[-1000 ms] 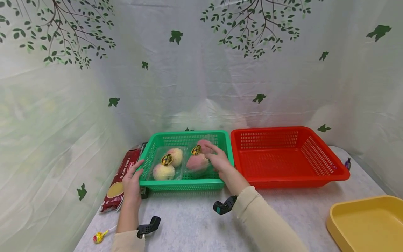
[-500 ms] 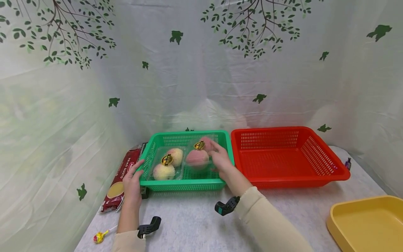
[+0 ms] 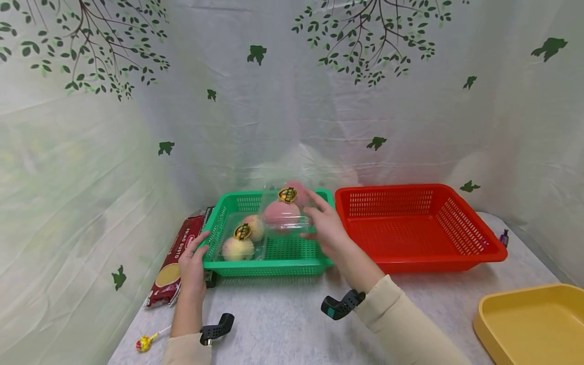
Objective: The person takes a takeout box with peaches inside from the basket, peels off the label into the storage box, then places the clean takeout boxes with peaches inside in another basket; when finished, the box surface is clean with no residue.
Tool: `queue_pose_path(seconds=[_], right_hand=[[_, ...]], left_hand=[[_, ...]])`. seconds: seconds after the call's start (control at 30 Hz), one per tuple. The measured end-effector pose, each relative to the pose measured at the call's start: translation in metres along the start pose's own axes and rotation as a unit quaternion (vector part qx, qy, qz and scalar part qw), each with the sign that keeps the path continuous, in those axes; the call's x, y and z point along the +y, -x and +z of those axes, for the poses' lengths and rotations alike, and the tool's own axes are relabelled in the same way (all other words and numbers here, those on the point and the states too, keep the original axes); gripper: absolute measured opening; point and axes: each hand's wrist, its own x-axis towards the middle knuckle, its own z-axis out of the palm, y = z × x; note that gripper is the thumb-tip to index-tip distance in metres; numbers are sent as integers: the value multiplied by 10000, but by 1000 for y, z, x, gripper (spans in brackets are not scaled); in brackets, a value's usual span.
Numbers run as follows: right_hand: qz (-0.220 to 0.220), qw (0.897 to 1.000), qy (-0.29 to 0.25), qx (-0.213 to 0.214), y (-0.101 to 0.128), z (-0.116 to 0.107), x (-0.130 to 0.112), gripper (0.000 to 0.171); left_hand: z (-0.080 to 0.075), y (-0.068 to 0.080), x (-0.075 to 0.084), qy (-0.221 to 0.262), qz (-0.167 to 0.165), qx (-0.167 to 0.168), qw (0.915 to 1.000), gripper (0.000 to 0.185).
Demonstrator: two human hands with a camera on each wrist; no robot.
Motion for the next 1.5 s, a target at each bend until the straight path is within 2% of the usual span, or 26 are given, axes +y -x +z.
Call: queue_pose_path(seconds=[0.17,0.4,0.5,0.63,0.87,1.0,1.07,1.13,1.2,1.27,1.33,1.43,1.47,1.5], right_hand=[[-39,9998,-18,-168,20,-16,-8,48],[-151,9990,88,-400,50,-49,-12,49],[-172,9987,193,-443,63,-62,-12,51],[-219,9977,271,-579,79,-79,-12,53],[-439,9913,434,-1162,98,-111,-5,56],[-284,9908,520,-1217,104,-127,1,56],[-156,9908,561,-1224,108,-133,4,56],[-44,9903,574,-1263,111,-137,7,58],[44,9896,646,-1285,114,-140,11,58],[77,9884,728,-1331,118,-143,14,58],[76,9874,756,-1391,122,-146,17,57],[-10,9853,650,-1579,125,-152,24,56],[-28,9845,594,-1648,125,-154,26,55],[-30,9835,538,-1726,126,-156,29,55]], left_hand=[[2,3,0,-55,72,127,9999,42],[10,5,1,-292,258,696,9968,39],[13,5,1,-352,330,831,9954,39],[16,2,1,-380,338,884,9948,39],[17,-1,-2,-366,326,881,9949,39],[17,-2,-3,-467,385,889,9942,39],[17,0,-2,-683,548,987,9912,38],[16,3,-1,-1031,903,1243,9827,36],[17,9,3,-1424,1372,1571,9676,33],[22,16,9,-1717,2006,1915,9453,29],[30,27,18,-1804,2715,2075,9223,26],[50,50,32,-1651,3643,1889,8969,22],[57,58,35,-1569,3867,1737,8920,22],[64,68,37,-1470,3988,1530,8922,21]])
